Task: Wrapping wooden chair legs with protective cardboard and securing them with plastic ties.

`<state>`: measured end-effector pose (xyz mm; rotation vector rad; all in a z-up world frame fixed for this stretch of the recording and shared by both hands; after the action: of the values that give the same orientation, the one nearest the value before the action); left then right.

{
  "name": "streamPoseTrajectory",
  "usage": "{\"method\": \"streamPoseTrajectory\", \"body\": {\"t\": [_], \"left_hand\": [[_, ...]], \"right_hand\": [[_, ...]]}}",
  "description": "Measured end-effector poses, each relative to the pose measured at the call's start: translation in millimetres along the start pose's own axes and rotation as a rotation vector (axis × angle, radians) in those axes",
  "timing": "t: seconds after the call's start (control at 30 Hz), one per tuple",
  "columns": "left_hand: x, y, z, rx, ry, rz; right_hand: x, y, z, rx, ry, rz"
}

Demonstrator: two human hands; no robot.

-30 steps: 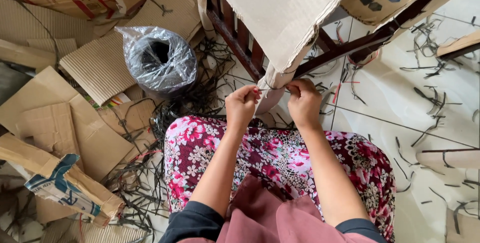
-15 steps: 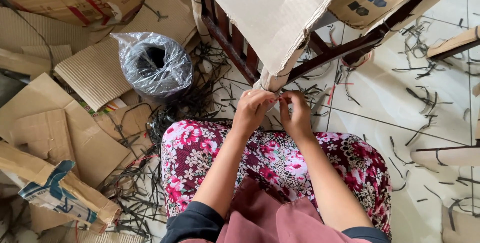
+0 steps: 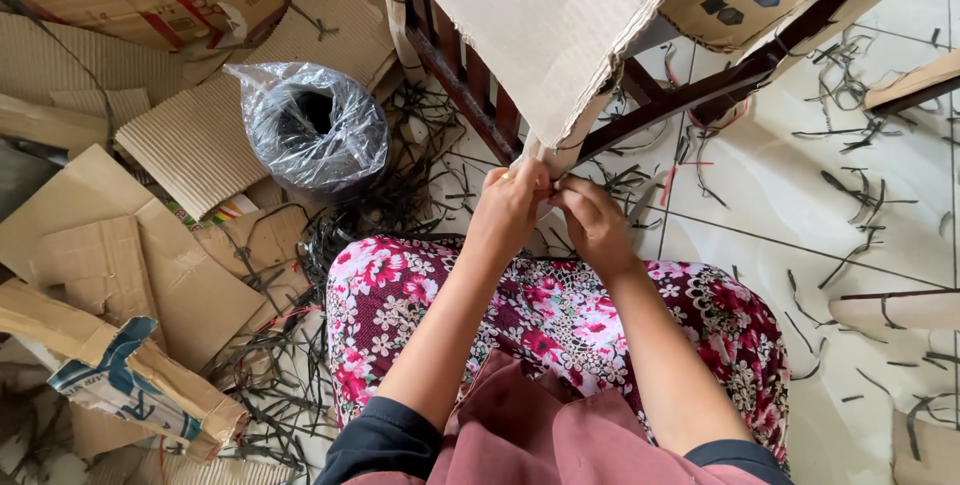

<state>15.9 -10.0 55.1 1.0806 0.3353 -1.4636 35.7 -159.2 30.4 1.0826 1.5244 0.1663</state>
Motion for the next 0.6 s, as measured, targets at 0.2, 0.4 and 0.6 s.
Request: {"method": "streamPoseTrajectory", "body": {"t": [0.2, 0.4, 0.6], "left_hand": [[2, -9, 6, -0.02, -0.2, -0.006], [23, -18, -4, -0.308, -0.323, 0.046], [19, -22, 5, -0.357, -0.422, 0.164]], "right_hand": [[6, -3, 12, 0.36, 0.345, 0.148], [1, 4, 10, 0.265, 0.365, 0.186], [5, -4, 9, 0.03, 0.145, 0.135]]}}
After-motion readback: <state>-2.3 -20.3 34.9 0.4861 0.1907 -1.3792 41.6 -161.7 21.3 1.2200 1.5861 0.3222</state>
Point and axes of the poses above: each hand's wrist, its own y-axis towards the middle knuckle, its own x-axis out of the palm, z = x × y, the point moved 4 cm from there along y, towards the middle knuckle, and after that the axes turned 14 degrees about -z, right-handed, at the moved point
